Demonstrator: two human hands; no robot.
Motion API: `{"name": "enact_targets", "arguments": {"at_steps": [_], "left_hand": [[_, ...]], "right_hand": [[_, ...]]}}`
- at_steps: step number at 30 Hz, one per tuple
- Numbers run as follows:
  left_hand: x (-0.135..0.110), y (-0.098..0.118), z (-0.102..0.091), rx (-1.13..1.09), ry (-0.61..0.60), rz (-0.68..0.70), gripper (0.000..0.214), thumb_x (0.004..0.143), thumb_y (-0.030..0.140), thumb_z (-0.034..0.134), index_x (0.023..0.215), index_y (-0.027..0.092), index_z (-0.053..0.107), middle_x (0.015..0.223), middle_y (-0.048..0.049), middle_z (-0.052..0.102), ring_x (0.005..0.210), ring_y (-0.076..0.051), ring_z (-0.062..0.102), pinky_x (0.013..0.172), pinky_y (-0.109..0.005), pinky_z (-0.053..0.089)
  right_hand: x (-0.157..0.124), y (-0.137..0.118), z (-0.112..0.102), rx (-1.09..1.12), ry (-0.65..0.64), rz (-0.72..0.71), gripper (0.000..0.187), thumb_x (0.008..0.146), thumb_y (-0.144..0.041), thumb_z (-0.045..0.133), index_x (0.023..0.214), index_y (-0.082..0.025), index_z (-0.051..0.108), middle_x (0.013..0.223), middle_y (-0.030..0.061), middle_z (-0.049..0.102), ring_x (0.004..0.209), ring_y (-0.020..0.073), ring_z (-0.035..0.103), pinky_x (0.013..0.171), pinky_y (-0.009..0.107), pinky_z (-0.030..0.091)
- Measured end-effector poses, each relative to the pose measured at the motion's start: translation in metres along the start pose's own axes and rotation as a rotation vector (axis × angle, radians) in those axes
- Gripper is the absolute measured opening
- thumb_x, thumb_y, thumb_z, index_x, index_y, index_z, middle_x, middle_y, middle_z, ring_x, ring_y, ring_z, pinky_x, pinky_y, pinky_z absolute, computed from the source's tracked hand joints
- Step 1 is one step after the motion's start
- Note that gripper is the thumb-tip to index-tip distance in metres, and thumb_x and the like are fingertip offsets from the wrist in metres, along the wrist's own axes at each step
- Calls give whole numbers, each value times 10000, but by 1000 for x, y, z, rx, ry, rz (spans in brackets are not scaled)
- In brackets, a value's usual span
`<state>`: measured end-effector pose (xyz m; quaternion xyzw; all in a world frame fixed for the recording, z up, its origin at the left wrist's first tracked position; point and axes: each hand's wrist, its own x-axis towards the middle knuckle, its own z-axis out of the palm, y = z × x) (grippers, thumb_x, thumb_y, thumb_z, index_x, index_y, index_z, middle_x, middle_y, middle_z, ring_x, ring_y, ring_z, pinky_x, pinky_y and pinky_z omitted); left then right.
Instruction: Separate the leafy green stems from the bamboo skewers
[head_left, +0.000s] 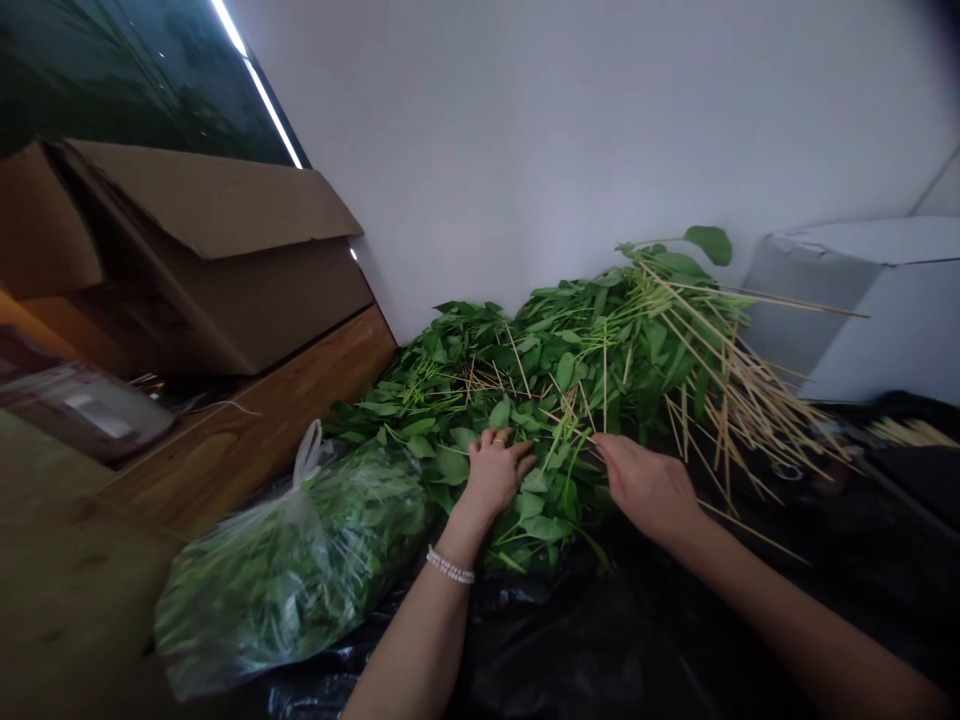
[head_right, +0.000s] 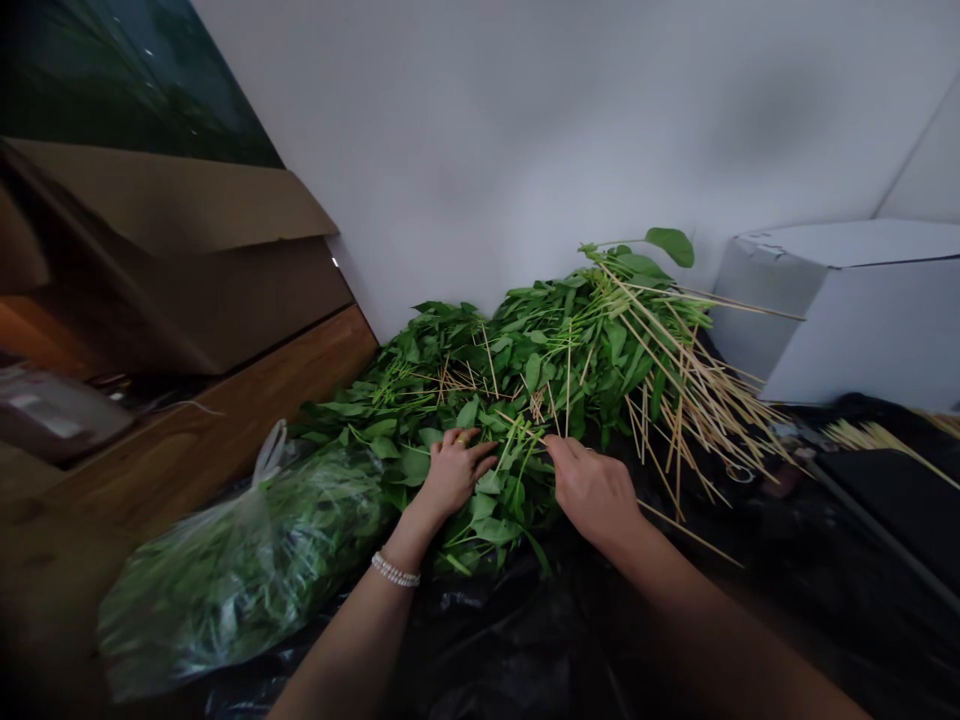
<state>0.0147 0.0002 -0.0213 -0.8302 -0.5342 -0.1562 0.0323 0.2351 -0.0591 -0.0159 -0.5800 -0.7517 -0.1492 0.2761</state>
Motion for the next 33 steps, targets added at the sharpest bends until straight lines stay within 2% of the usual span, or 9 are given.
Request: {"name": "enact_targets", "arguments": {"at_steps": [3,8,12,15,19,23,27,31,33], "left_hand": [[-1,2,0,-1,-32,9,333,883,434,531,1173,303,629,1294,-89,575,1211,-314,400,918,-494,336],[0,2,-2,-14,-15,12,269,919,323,485,1132,272,641,1223,-73,629,1216,-289,412,960,-504,299],[-1,1,1,-6,-22,3,291,892,387,527,1150,309,638,1303,-86,571,1249,-306,381,955,-504,310],[0,2,3,-25,-25,-1,288,883,374,547,1137,274,640,1304,-94,573,1247,-303,389,964,-507,309],[2,2,1,-68,28,-38,205,906,250,501,1011,208,672,1189,-96,649,1200,-271,448,963,-477,312],[4,-2,-6,-106,119,-109,209,892,166,488,957,204,684,1061,-86,691,1116,-242,505,910,-420,348],[4,-7,-9,-106,138,-137,179,872,256,558,970,232,705,1080,-88,676,1123,-258,484,914,-432,348],[2,-4,-2,-91,5,-21,287,869,409,561,1109,292,667,1280,-82,581,1252,-303,386,948,-491,337],[1,-2,3,-63,-24,-19,340,861,431,566,1159,283,638,1314,-98,557,1280,-331,358,967,-538,312]], "right_hand": [[0,0,0,3,2,7,270,897,-160,411,1062,-189,624,938,41,703,747,139,656,560,235,398],[0,0,0,15,2,3,287,895,-140,399,1057,-188,631,938,54,705,755,139,658,575,224,412],[0,0,0,20,-5,1,297,890,-142,397,1062,-190,634,940,60,705,753,141,654,575,223,412],[-1,-1,1,11,-17,3,295,886,-144,405,1066,-192,633,940,55,704,745,139,651,564,225,400],[-1,-1,1,-6,-12,1,281,896,-158,412,1064,-198,633,958,43,704,743,137,652,553,230,385],[-1,0,1,-4,-9,-8,272,907,-162,411,1060,-194,633,973,47,702,763,138,655,572,231,393],[-1,0,1,12,-33,-3,265,906,-158,415,1056,-196,631,970,51,701,772,138,654,582,228,396],[0,0,1,7,-31,-3,266,907,-157,408,1048,-200,630,958,43,701,753,134,647,574,230,385],[0,-1,1,1,-24,-6,262,909,-164,407,1041,-201,630,953,41,701,741,133,643,569,233,376]]}}
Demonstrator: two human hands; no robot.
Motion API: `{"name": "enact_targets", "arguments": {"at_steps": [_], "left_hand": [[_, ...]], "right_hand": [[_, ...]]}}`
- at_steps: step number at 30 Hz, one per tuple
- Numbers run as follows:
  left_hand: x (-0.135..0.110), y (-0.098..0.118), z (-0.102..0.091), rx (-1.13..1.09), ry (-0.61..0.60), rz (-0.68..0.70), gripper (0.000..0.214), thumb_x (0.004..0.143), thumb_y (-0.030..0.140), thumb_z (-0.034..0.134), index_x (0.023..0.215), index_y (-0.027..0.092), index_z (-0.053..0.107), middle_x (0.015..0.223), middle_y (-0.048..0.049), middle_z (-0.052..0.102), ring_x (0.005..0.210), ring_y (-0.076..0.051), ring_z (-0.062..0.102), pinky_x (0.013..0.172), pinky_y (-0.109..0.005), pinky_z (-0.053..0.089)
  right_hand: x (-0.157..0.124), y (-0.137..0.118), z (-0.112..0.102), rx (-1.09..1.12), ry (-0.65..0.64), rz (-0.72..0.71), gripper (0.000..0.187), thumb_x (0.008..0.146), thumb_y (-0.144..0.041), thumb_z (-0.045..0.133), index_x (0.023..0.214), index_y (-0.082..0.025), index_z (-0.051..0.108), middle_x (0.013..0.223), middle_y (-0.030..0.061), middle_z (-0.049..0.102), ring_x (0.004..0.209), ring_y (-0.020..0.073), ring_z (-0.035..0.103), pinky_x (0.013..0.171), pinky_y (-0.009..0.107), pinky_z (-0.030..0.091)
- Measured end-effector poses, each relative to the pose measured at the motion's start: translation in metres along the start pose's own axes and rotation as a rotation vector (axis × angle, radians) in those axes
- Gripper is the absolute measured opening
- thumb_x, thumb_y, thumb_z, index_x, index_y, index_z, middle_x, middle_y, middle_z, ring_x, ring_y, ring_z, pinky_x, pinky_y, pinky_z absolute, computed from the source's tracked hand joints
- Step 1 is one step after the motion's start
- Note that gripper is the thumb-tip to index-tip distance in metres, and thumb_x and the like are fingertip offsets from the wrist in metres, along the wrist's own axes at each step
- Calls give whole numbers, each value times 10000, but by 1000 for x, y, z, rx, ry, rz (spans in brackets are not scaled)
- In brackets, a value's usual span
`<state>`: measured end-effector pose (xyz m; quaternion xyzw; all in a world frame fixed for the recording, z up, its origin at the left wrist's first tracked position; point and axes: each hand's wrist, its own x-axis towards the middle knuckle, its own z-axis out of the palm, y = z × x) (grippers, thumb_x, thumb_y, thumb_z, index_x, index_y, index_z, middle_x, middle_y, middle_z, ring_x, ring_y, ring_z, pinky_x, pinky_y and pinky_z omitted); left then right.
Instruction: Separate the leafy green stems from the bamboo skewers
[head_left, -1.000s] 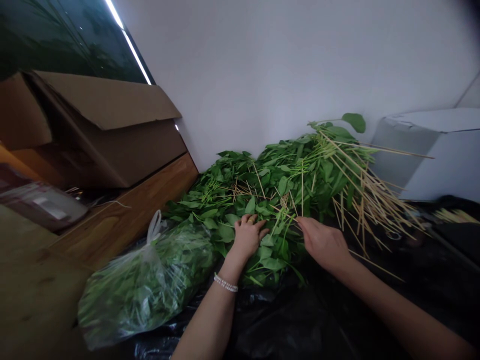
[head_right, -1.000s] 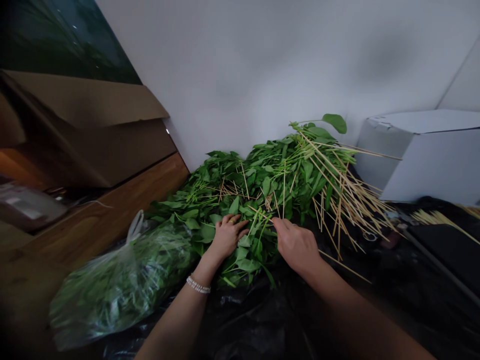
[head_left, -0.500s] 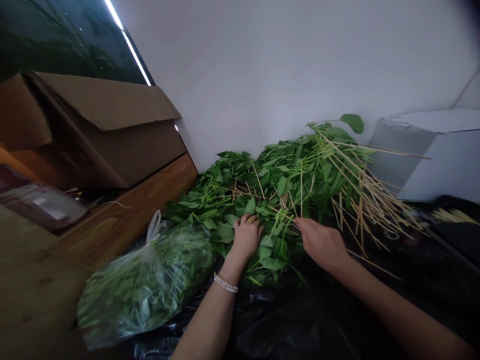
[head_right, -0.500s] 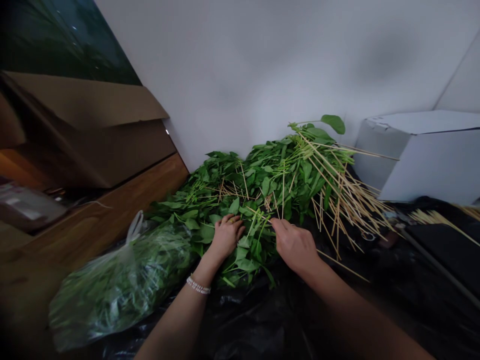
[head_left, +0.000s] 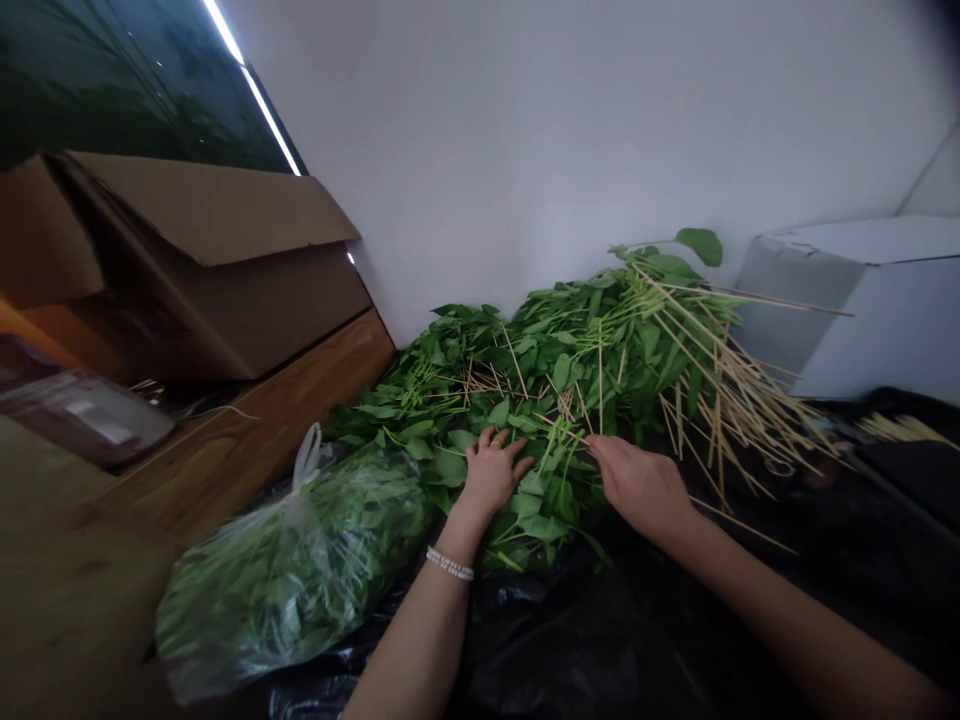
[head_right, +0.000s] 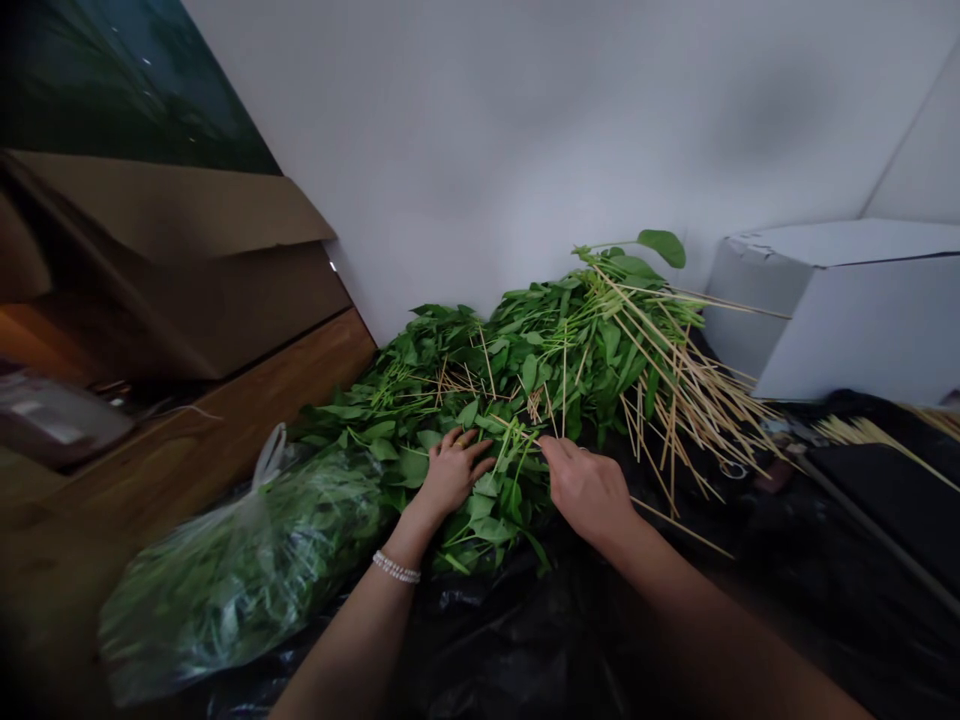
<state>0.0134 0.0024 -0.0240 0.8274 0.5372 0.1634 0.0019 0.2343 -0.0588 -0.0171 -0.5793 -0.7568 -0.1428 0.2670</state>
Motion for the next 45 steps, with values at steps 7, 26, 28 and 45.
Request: {"name": "enact_targets", "arguments": {"at_steps": [7,26,28,45], "left_hand": [[4,0,-7,-105,202,-120,183,877,290,553,970,219,694,1146,-85,673,1228,-296,442,1003,-515,285],[14,-1,-28,-1262,504,-263,198,702,325,726,753,158,633,816,-21,684,664,-100,580,633,-212,429],[14,1,-30,-1409,461,-287,238,711,353,720,749,166,577,815,-14,687,590,-74,567,572,-192,408],[12,0,-32,-1934,146,-410,475,663,143,789,1114,179,644,841,-11,692,734,-87,614,679,-204,472]], "right_hand": [[0,-1,-3,-16,-4,-11,252,919,-163,409,1039,-196,628,945,38,702,745,137,648,566,239,364],[1,-2,-6,-20,16,-23,254,918,-155,431,1067,-183,634,933,38,705,746,127,649,577,226,367],[1,-2,-5,-21,15,-25,257,917,-154,430,1068,-180,636,935,42,704,747,128,647,580,226,370],[0,0,-3,-6,34,-14,248,921,-164,432,1059,-181,636,920,34,703,745,127,647,573,227,370]]}}
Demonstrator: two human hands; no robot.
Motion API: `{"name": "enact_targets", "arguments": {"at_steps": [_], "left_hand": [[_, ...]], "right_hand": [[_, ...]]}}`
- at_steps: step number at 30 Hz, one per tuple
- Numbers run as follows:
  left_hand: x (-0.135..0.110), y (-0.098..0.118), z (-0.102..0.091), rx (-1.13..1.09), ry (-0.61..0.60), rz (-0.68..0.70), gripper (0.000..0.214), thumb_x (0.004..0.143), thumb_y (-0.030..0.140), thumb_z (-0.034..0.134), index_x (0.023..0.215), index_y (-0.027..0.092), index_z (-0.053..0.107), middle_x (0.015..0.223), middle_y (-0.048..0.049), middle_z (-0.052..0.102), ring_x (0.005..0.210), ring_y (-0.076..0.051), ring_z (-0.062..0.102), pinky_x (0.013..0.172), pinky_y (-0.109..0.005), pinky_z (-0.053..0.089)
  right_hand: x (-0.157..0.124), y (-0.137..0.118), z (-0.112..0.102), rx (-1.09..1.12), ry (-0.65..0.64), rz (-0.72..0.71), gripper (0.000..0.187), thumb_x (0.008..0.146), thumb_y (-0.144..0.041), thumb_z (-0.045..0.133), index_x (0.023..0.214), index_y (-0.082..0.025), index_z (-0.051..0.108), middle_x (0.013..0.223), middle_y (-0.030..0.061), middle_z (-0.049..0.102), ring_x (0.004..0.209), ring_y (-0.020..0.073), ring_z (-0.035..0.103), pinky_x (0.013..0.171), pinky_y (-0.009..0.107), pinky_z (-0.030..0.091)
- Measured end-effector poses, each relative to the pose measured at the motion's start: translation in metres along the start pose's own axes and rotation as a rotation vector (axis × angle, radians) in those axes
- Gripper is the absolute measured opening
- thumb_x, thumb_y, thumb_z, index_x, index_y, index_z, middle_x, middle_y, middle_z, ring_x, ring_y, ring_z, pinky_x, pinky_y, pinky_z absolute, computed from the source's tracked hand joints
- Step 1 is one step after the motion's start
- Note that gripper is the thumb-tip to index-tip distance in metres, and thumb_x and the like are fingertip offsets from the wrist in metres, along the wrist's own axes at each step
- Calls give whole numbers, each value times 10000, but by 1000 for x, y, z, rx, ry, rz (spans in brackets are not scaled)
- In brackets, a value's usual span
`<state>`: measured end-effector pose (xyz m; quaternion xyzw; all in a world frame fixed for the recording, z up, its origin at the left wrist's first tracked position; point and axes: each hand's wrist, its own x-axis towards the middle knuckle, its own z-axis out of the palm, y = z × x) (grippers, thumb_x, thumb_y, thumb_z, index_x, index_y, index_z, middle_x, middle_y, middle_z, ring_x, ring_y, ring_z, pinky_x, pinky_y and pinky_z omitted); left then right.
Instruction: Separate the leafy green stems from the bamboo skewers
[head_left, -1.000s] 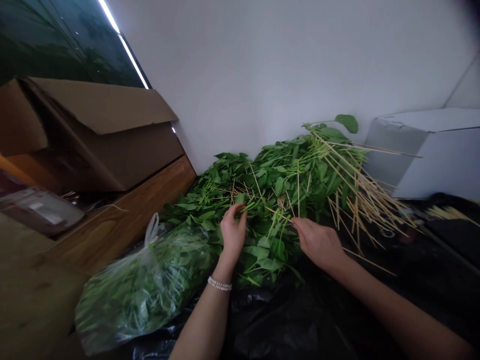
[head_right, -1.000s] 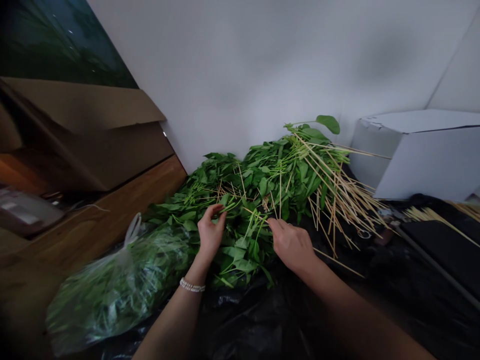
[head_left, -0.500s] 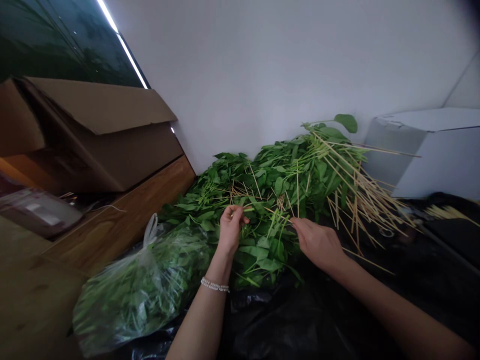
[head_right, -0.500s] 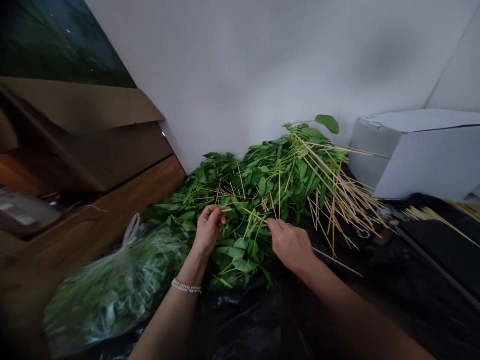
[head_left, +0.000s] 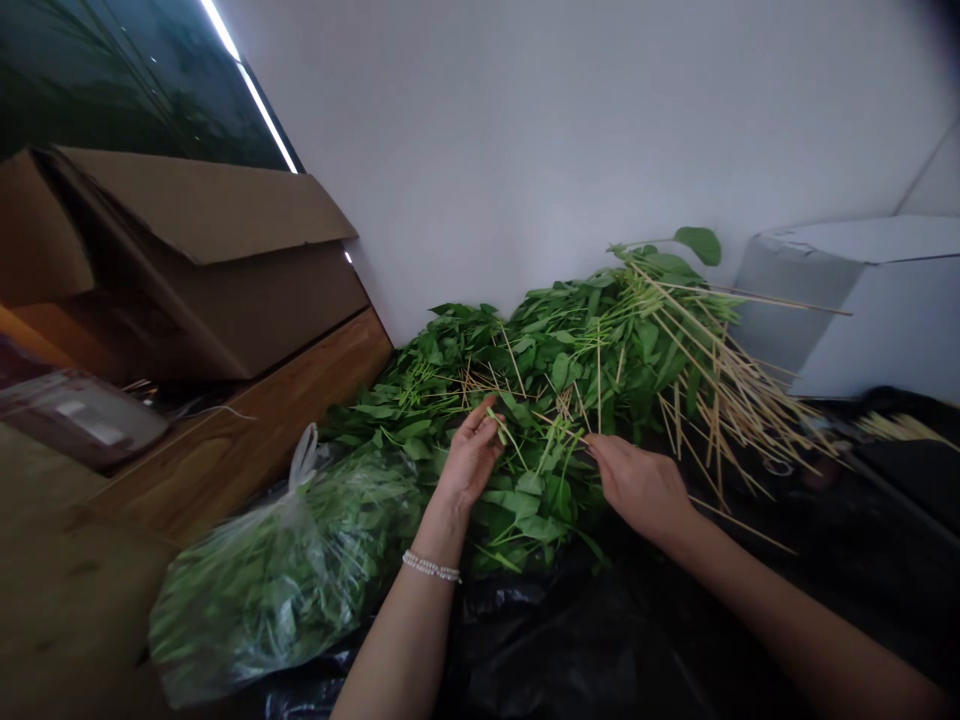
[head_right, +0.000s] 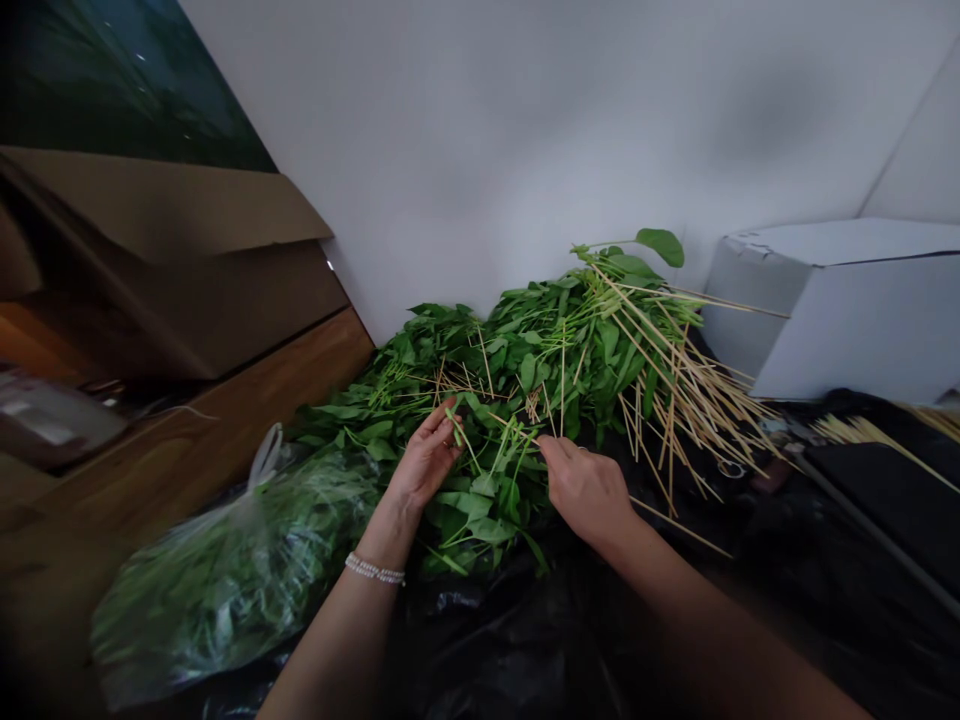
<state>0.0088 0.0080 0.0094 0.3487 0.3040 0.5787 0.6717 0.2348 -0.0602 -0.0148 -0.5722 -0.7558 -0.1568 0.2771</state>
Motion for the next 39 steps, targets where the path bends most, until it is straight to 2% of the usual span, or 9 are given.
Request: {"name": "enact_targets", "arguments": {"at_steps": [5,10,16,23,27,31,34,36,39], "left_hand": [[2,-2,-3,-8,30,-18,287,661,128,787,921,150,668,908,-34,713,750,-93,641,680,-201,493],[-1,-3,-2,81,-17,-78,428,682,153,779,1082,185,630,958,-49,718,812,-128,671,654,-199,503],[-4,-7,2,163,-71,-118,285,699,202,773,962,146,676,987,-80,724,825,-149,686,677,-214,520],[-8,-6,9,146,-103,-148,264,794,272,693,994,101,690,992,-135,719,865,-178,685,754,-253,523],[-11,-7,10,157,-166,-193,347,751,177,713,1089,131,649,1055,-143,698,929,-207,676,818,-299,501],[-12,-6,5,186,-313,-229,533,614,19,722,1121,157,636,1142,-149,664,1043,-252,637,901,-345,462],[-11,-7,0,238,-374,-245,633,573,-10,745,1166,171,618,1180,-157,645,1029,-256,639,924,-372,456],[-9,-9,-1,292,-338,-220,612,578,16,775,1152,164,623,1180,-159,645,990,-249,655,920,-379,464],[-4,-11,-4,302,-172,-105,553,586,48,800,1105,139,631,1125,-156,672,1008,-246,655,936,-375,464]], "right_hand": [[0,1,1,6,16,-16,250,922,-162,425,1061,-177,632,925,37,704,746,130,649,574,225,371],[-1,-1,1,45,28,-102,258,921,-151,420,1080,-165,622,907,38,699,729,123,646,597,226,379],[-2,-5,0,26,-10,-142,281,882,-106,439,1086,-167,623,836,11,680,649,120,623,552,249,348],[-2,-6,-2,-22,-44,-129,309,865,-91,441,1097,-175,627,821,9,673,634,116,611,548,252,337],[-1,-6,-2,-33,-69,-92,293,893,-131,434,1111,-178,625,844,20,682,652,117,618,548,252,343],[-1,-5,-2,-20,-89,-72,295,912,-145,414,1113,-174,628,878,38,692,689,118,631,562,236,355],[-1,-5,-2,-16,-103,-71,298,913,-144,415,1121,-172,627,895,46,694,711,123,638,571,227,364],[-1,-5,-2,-15,-103,-71,296,911,-147,420,1120,-170,628,893,48,694,705,123,638,569,225,367],[-1,-4,-2,-4,-73,-83,297,911,-146,416,1118,-168,628,885,46,694,688,120,637,567,226,373]]}}
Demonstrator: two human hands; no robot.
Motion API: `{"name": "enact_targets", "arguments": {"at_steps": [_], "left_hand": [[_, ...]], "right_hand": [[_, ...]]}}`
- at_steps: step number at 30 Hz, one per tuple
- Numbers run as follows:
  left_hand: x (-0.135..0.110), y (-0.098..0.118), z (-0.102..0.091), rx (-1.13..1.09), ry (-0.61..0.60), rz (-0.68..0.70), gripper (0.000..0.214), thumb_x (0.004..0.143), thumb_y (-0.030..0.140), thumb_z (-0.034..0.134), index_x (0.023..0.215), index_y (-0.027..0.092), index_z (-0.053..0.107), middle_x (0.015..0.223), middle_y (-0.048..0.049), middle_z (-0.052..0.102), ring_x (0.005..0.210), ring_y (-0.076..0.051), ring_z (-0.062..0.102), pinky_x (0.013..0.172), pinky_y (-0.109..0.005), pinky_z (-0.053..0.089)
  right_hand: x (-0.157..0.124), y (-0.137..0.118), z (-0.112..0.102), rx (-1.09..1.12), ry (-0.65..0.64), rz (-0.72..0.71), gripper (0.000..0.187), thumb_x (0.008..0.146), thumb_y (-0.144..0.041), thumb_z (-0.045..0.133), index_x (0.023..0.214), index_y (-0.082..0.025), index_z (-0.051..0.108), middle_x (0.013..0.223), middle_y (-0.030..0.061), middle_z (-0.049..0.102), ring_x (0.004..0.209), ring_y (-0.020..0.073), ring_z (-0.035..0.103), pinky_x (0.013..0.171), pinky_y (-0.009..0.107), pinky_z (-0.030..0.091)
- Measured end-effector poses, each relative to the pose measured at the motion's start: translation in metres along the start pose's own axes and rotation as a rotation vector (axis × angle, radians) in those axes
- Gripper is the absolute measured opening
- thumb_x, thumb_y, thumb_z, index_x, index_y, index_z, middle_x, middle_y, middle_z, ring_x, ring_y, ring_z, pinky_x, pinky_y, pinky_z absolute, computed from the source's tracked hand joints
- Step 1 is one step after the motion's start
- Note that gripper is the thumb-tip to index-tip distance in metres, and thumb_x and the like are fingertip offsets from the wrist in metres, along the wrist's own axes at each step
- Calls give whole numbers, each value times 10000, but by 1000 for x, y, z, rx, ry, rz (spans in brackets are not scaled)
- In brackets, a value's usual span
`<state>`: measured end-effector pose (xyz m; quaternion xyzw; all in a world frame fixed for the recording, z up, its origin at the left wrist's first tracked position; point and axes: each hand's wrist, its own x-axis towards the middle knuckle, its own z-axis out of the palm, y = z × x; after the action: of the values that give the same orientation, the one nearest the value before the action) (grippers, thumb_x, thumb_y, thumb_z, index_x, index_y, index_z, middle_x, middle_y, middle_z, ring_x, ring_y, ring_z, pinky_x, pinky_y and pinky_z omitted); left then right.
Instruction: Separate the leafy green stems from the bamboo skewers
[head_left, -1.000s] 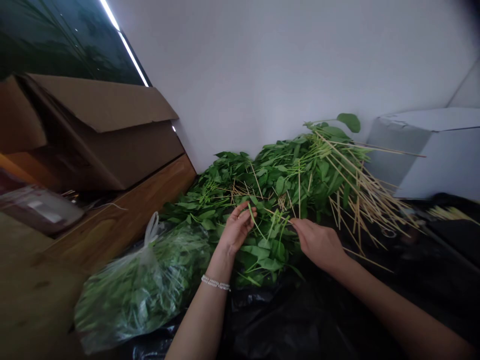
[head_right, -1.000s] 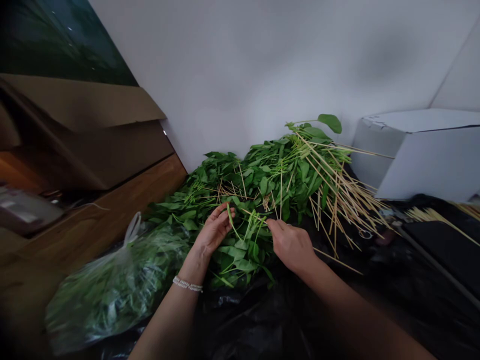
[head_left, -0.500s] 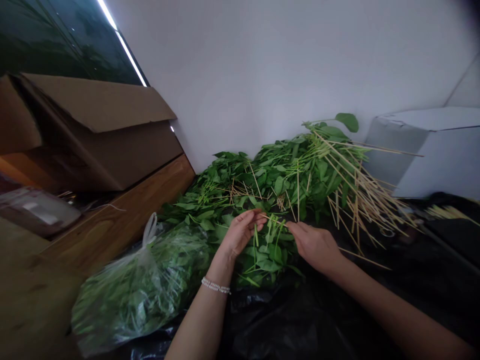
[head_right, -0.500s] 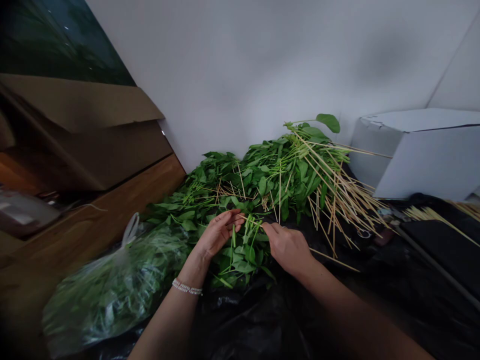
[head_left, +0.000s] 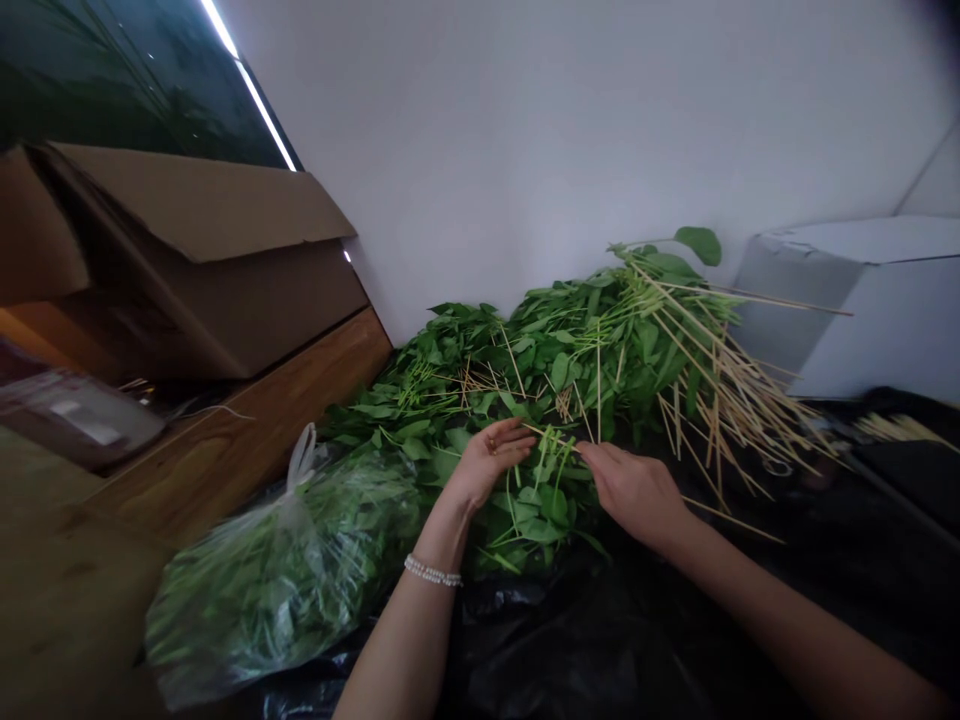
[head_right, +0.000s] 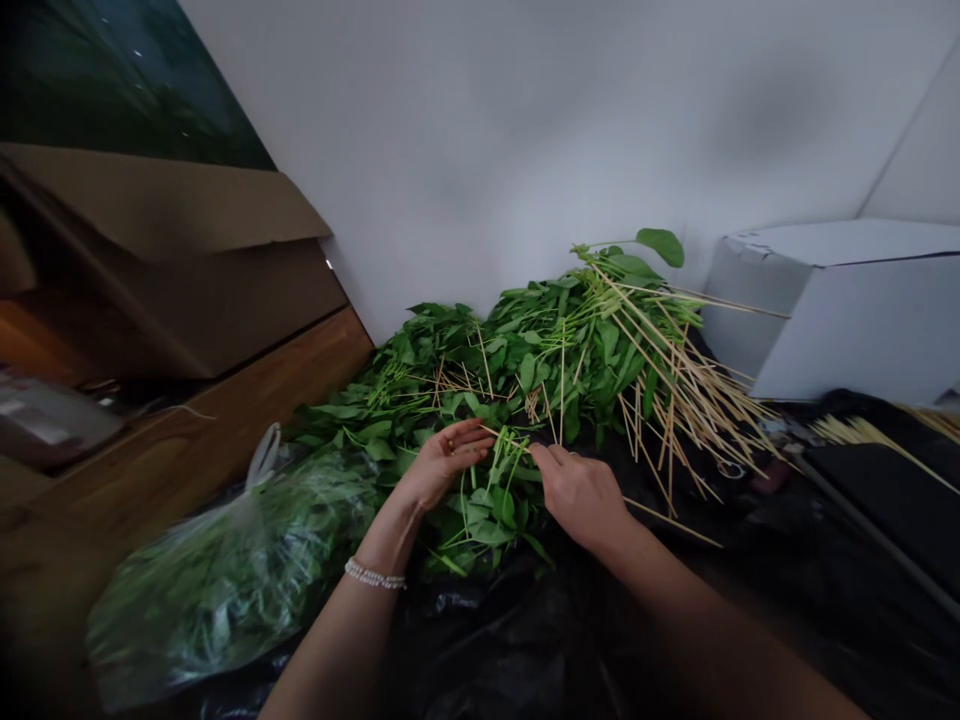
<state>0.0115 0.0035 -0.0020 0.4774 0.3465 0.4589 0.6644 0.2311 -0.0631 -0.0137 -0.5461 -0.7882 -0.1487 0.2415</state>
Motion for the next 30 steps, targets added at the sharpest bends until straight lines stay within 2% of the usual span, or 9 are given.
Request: {"name": "enact_targets", "arguments": {"at_steps": [3,6,11,15,21,24,30], "left_hand": [[4,0,-3,-82,182,38,484,641,84,783,1092,131,614,1046,-143,701,993,-235,662,925,-393,487],[5,1,-4,-148,239,29,451,693,112,754,1114,147,595,1029,-127,705,968,-243,670,882,-438,520],[4,0,3,-231,202,30,426,732,98,721,1133,139,583,1060,-132,695,999,-224,664,924,-398,508],[2,2,6,-246,137,-15,401,757,92,682,1143,133,581,1112,-148,677,1039,-222,651,965,-375,483],[-4,10,5,-279,-50,-26,684,595,-69,621,1232,167,546,1254,-151,607,1245,-298,508,1051,-453,388],[-4,9,6,-250,-29,-18,726,570,-112,630,1235,165,543,1218,-139,629,1217,-271,539,1068,-392,373],[-2,3,7,-190,63,-67,546,656,-57,682,1150,151,580,1206,-142,634,1175,-229,574,1011,-335,437]], "right_hand": [[-1,0,1,25,31,-40,304,901,-125,414,1117,-163,625,889,41,693,676,117,635,571,229,384],[-2,-2,2,67,8,-100,320,885,-103,411,1118,-168,620,899,39,690,689,112,632,592,224,401],[-2,-5,4,95,-78,-165,354,861,-89,404,1133,-182,611,888,40,685,719,120,629,605,222,409],[-2,-3,6,63,-138,-163,376,833,-80,424,1141,-189,609,893,38,682,709,124,625,582,225,396],[-1,-2,4,26,-158,-114,360,875,-107,412,1164,-206,602,898,30,684,706,126,633,578,230,389],[0,-2,2,35,-166,-95,350,888,-111,406,1166,-203,599,902,26,685,721,125,640,585,228,391],[0,-2,2,19,-166,-99,358,879,-111,419,1179,-206,590,919,36,689,716,120,637,574,224,379]]}}
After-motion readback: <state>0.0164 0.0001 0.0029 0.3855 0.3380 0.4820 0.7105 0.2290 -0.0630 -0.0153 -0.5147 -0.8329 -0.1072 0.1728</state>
